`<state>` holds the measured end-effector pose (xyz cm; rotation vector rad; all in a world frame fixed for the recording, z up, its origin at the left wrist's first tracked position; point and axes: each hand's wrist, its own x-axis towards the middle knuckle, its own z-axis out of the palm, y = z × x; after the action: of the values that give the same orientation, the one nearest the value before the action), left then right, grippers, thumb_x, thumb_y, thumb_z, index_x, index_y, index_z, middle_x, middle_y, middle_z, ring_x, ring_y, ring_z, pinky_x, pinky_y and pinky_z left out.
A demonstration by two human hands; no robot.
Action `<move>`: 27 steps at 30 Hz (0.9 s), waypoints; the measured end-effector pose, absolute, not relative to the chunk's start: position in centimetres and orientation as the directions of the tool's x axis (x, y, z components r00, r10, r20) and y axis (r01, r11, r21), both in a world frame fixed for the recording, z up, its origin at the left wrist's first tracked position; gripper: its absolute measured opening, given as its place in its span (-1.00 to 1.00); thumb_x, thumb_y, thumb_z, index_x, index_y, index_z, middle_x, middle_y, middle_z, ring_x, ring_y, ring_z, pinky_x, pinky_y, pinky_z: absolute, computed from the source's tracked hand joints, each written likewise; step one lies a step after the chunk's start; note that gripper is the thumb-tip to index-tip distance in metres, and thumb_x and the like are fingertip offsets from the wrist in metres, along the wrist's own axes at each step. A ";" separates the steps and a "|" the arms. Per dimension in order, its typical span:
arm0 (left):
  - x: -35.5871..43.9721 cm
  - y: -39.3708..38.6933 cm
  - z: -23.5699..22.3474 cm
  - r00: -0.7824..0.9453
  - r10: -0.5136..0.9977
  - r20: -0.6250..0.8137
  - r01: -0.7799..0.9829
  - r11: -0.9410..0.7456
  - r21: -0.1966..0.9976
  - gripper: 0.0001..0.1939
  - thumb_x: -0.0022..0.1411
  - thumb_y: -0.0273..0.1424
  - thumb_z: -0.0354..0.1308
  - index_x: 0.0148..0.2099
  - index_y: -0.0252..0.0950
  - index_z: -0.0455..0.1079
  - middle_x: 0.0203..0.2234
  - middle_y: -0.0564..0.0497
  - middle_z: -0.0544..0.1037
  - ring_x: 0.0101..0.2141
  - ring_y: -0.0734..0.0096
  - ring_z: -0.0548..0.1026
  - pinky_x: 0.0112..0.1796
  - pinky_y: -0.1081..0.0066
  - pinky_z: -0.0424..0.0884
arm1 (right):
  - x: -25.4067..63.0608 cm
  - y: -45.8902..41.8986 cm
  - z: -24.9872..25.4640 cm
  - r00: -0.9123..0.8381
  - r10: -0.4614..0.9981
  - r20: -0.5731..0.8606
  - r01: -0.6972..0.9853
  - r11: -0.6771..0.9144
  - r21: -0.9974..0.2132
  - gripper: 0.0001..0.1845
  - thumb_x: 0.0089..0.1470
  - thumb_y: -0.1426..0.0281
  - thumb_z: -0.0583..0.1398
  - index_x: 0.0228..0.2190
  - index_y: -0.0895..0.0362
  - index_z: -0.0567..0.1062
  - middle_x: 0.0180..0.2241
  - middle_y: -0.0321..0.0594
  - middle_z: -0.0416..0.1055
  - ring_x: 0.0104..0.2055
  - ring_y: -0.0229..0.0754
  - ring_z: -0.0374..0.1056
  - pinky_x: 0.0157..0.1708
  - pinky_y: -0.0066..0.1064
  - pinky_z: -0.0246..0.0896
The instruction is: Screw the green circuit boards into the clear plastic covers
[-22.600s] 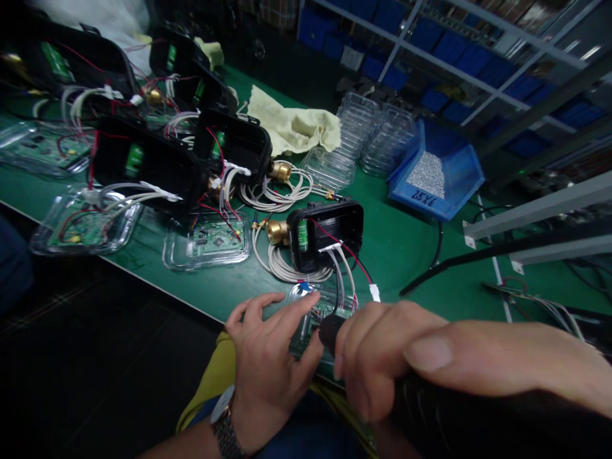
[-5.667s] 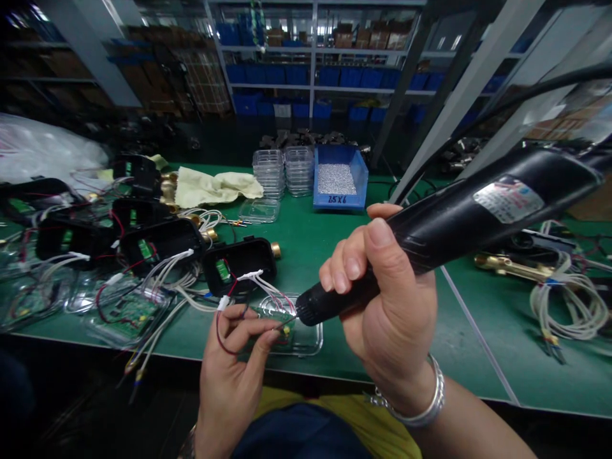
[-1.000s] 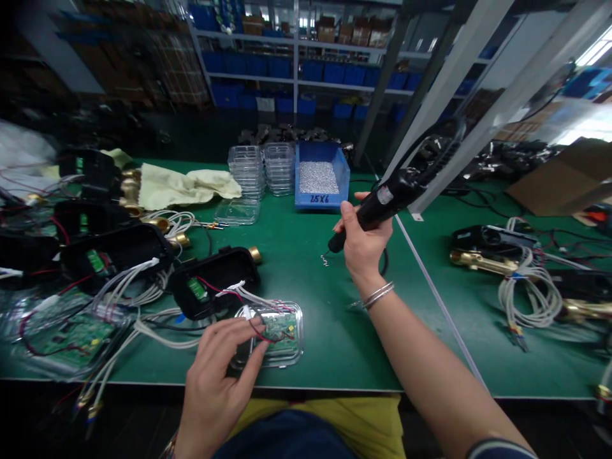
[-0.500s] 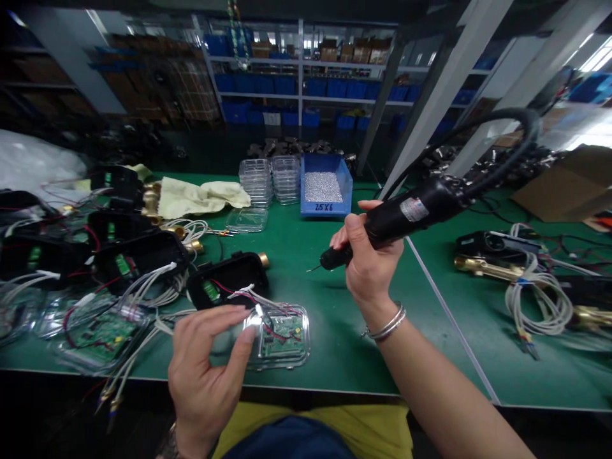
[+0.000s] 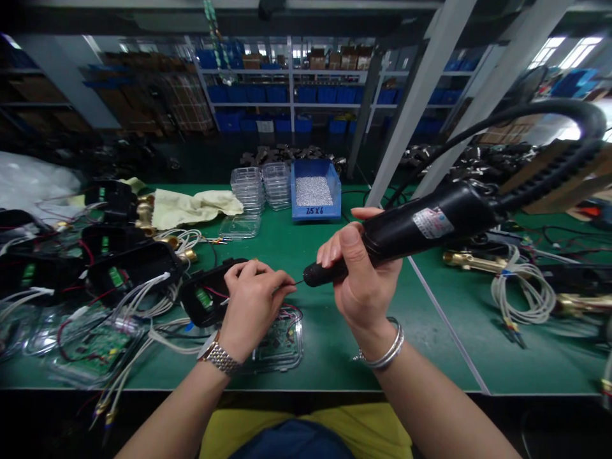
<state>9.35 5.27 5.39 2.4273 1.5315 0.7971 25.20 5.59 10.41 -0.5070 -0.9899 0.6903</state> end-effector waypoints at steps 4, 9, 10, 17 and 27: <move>9.5 5.6 5.1 0.311 0.875 0.370 0.787 -0.456 0.416 -0.92 0.29 -0.26 0.27 -0.29 -0.07 0.51 -0.40 0.12 0.59 -0.12 0.19 0.40 0.00 0.01 0.08 | 25.8 5.6 10.8 0.410 0.705 0.579 -0.285 0.702 -0.653 -0.81 0.25 0.36 0.26 -0.12 0.08 0.41 -0.57 -0.43 0.25 -0.58 -0.32 0.19 -0.53 -0.44 0.21; 9.4 5.7 5.1 0.220 0.880 0.421 0.763 -0.424 0.487 -0.89 0.18 -0.25 0.36 -0.29 -0.11 0.51 -0.25 0.09 0.62 -0.08 0.15 0.37 -0.04 0.07 0.12 | 27.0 5.3 11.8 0.479 0.645 0.596 -0.238 0.749 -0.619 -0.78 0.23 0.31 0.28 -0.14 0.10 0.39 -0.58 -0.45 0.21 -0.59 -0.33 0.13 -0.56 -0.46 0.18; 9.3 5.5 5.2 0.208 0.877 0.434 0.745 -0.429 0.511 -0.89 0.18 -0.25 0.36 -0.29 -0.11 0.52 -0.24 0.09 0.62 -0.08 0.16 0.37 -0.05 0.08 0.13 | 27.2 5.1 12.1 0.484 0.647 0.589 -0.242 0.746 -0.620 -0.77 0.22 0.29 0.29 -0.16 0.10 0.39 -0.59 -0.46 0.20 -0.60 -0.33 0.11 -0.57 -0.47 0.17; 8.0 3.3 7.1 0.226 0.842 0.489 0.641 -0.507 0.577 -0.98 0.23 -0.28 0.33 -0.29 0.00 0.57 -0.23 0.17 0.63 -0.07 0.21 0.37 -0.03 0.10 0.15 | 26.3 2.9 13.7 0.424 0.719 0.551 -0.364 0.692 -0.623 -0.71 0.21 0.24 0.33 -0.19 0.11 0.36 -0.61 -0.49 0.16 -0.64 -0.37 0.01 -0.62 -0.55 0.12; 4.7 -0.2 7.1 0.153 0.871 0.466 0.587 -0.460 0.666 -0.94 0.27 -0.37 0.30 -0.29 -0.09 0.55 -0.28 0.14 0.64 -0.12 0.26 0.43 -0.03 0.12 0.24 | 23.8 0.8 15.0 0.240 0.846 0.476 -0.526 0.526 -0.668 -0.69 -0.02 0.45 0.45 -0.25 0.03 0.51 -0.61 -0.50 0.14 -0.64 -0.40 0.07 -0.63 -0.54 0.18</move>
<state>4.73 -0.22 7.06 2.1082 1.4013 1.2116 23.76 0.80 15.05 -0.4112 -0.9184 0.9753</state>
